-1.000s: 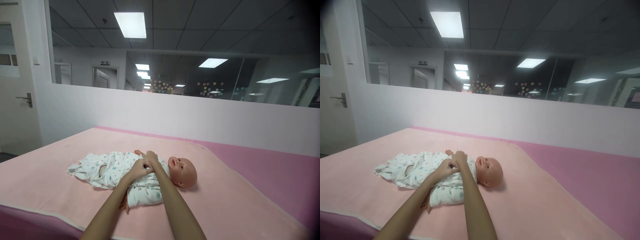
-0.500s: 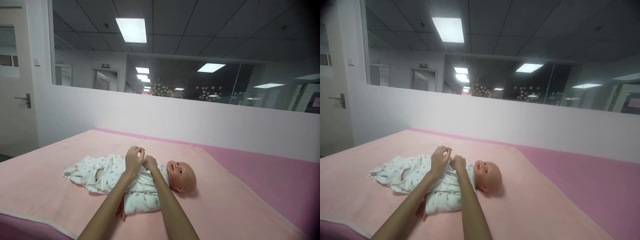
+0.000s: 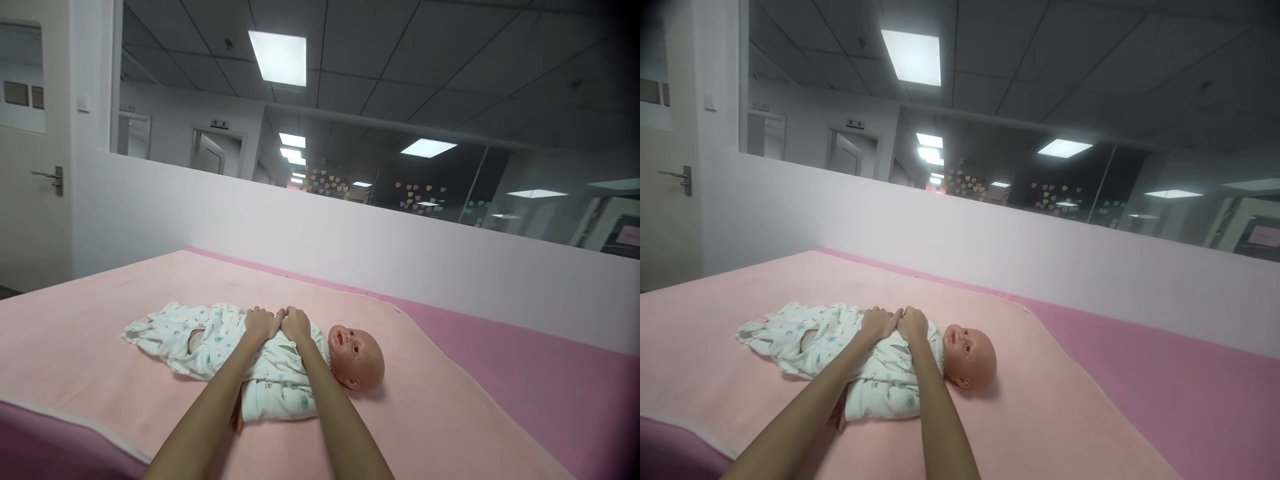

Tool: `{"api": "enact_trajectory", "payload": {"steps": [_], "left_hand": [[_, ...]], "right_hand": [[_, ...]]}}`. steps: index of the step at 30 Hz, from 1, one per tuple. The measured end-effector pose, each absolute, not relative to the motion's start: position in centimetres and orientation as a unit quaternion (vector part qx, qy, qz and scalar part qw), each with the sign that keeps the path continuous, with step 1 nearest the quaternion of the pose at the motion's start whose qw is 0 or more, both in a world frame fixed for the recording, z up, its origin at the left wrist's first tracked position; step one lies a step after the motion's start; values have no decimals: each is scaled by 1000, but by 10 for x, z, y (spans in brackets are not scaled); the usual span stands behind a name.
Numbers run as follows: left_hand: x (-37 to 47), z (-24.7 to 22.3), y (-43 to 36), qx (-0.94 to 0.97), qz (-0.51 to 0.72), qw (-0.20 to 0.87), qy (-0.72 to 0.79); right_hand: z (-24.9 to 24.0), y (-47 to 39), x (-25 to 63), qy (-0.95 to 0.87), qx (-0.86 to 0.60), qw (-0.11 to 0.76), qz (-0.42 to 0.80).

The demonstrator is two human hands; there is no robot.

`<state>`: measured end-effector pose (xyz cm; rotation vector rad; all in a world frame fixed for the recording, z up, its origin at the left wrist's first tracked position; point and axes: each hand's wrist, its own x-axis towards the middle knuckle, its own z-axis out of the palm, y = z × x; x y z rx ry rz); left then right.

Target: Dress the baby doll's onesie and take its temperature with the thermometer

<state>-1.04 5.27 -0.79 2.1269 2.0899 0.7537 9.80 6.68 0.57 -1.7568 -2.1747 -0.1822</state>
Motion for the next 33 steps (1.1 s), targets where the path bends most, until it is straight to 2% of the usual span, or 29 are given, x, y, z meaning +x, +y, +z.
{"api": "enact_trajectory", "payload": {"steps": [4, 13, 27, 33], "left_hand": [[-12, -10, 46, 686, 240, 2, 687], [-10, -15, 48, 675, 256, 12, 691], [-11, -17, 50, 675, 252, 9, 694], [-11, -15, 49, 673, 252, 9, 696]], "right_hand": [[14, 57, 97, -773, -604, 166, -101], [17, 26, 127, -706, -666, 162, -179], [18, 33, 125, -721, -678, 107, -94], [22, 33, 121, -721, -682, 86, -93]]}}
